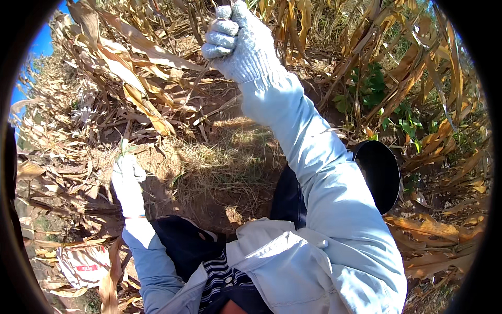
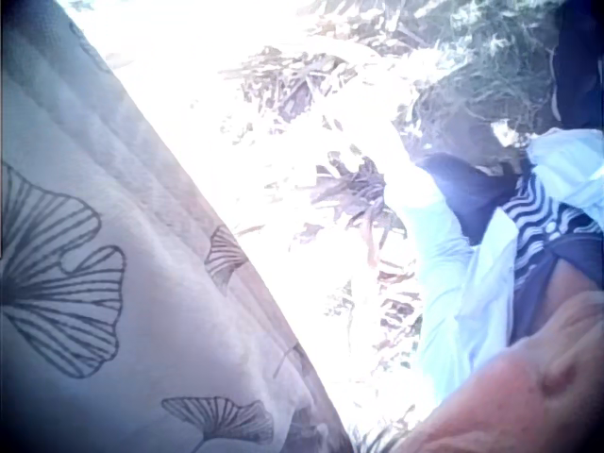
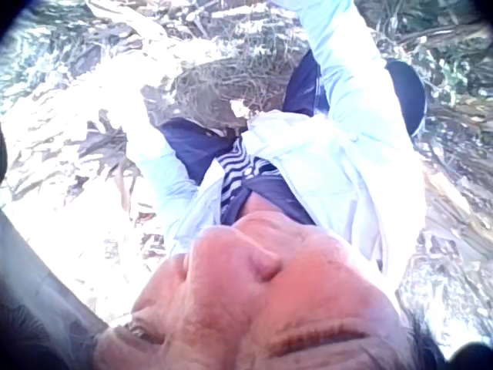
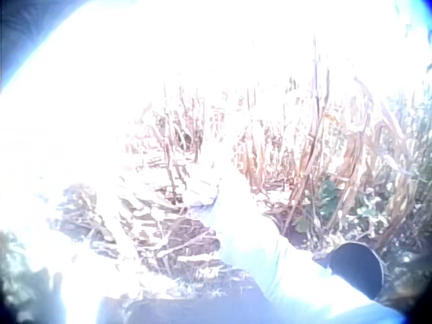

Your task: The person sits on the ground in a cornfield and pulls weeds by hand from the soil. They gather the uprooted weeds into a pile and place them into a black bucket positioned nearby.

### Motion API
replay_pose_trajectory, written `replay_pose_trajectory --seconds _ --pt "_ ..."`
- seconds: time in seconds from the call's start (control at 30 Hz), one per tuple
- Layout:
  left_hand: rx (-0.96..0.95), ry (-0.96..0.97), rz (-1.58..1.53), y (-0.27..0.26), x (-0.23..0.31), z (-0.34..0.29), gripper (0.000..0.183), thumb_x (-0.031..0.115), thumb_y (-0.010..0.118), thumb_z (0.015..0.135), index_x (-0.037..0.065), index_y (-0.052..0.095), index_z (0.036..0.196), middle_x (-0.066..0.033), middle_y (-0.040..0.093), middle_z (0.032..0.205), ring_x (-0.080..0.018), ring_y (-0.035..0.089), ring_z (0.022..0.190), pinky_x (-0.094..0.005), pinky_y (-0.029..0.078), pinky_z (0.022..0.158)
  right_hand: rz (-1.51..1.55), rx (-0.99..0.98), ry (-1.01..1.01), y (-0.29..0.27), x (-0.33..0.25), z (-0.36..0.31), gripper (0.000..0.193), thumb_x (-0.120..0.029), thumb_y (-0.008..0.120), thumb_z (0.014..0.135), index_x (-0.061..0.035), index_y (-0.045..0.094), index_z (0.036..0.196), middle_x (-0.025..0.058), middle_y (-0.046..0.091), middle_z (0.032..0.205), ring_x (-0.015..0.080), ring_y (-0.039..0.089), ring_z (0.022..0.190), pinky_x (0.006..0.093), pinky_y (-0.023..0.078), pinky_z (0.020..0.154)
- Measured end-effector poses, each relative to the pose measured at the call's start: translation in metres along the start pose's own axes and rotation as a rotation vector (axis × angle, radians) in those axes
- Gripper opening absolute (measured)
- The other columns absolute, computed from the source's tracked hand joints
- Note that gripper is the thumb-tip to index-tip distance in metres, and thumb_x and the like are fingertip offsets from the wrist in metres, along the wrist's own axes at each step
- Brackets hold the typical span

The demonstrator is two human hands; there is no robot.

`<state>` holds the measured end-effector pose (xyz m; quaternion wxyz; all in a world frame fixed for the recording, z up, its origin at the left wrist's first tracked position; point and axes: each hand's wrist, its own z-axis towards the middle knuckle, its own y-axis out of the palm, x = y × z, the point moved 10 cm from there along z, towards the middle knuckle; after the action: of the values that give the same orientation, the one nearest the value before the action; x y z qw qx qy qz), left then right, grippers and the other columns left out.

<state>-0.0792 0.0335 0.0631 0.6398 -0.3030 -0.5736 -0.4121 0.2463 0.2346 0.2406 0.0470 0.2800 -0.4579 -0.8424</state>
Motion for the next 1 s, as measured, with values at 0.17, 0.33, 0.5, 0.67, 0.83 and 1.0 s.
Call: replay_pose_trajectory --seconds 0.17,0.33,0.5,0.67,0.83,1.0 --pt "-0.013 0.02 -0.104 0.019 0.012 0.029 0.026 0.029 0.056 0.113 0.009 0.069 0.104 0.002 0.061 0.072 -0.009 0.056 0.062 -0.026 0.044 0.057 -0.316 0.333 0.276 -0.101 0.108 -0.063 0.036 -0.043 0.049 0.115 -0.0109 0.062 0.102 -0.0054 0.048 0.069 0.007 0.038 0.053 0.0266 0.032 0.052" --pt "-0.053 -0.189 -0.173 0.047 -0.075 0.034 0.029 0.033 0.056 0.113 0.009 0.069 0.102 0.0004 0.064 0.074 -0.0114 0.059 0.063 -0.0273 0.048 0.059 -0.497 0.657 0.569 -0.179 0.175 -0.139 0.025 -0.034 0.06 0.111 -0.0103 0.066 0.114 -0.0016 0.061 0.078 0.0062 0.042 0.053 0.0245 0.036 0.048" --pt "-0.256 -0.117 0.126 0.094 -0.095 0.014 0.036 0.04 0.057 0.11 0.007 0.069 0.103 -0.0026 0.065 0.086 -0.0127 0.061 0.081 -0.0306 0.051 0.076 -0.74 0.514 0.684 -0.174 0.22 -0.125 0.025 -0.031 0.055 0.112 -0.0104 0.069 0.117 -0.0003 0.068 0.09 0.0078 0.055 0.067 0.024 0.049 0.061" --pt "-0.141 -0.376 -0.023 0.096 -0.145 0.003 0.032 0.031 0.061 0.109 0.004 0.068 0.126 -0.0005 0.068 0.103 -0.0074 0.059 0.091 -0.0266 0.049 0.081 -1.109 0.513 0.539 -0.173 0.219 -0.103 0.038 -0.034 0.053 0.112 -0.0073 0.068 0.135 0.0083 0.073 0.126 0.0216 0.066 0.115 0.0369 0.051 0.101" --pt "-0.249 -0.382 0.067 0.108 -0.153 -0.002 0.03 0.02 0.062 0.107 0.003 0.064 0.132 -0.0011 0.066 0.112 -0.0092 0.058 0.097 -0.0257 0.048 0.084 -0.846 0.504 0.44 -0.229 0.267 -0.107 0.035 -0.029 0.055 0.113 -0.0046 0.065 0.136 0.0075 0.073 0.124 0.0161 0.066 0.111 0.0314 0.052 0.1" --pt "-0.339 -0.382 0.093 0.13 -0.116 -0.013 0.026 0.009 0.067 0.104 0.0 0.067 0.129 -0.0087 0.072 0.126 -0.0142 0.065 0.112 -0.0275 0.05 0.096 -0.913 0.436 0.733 -0.209 0.27 -0.125 0.05 -0.05 0.048 0.112 -0.0107 0.066 0.137 0.0064 0.076 0.116 0.0219 0.069 0.106 0.0378 0.053 0.097"
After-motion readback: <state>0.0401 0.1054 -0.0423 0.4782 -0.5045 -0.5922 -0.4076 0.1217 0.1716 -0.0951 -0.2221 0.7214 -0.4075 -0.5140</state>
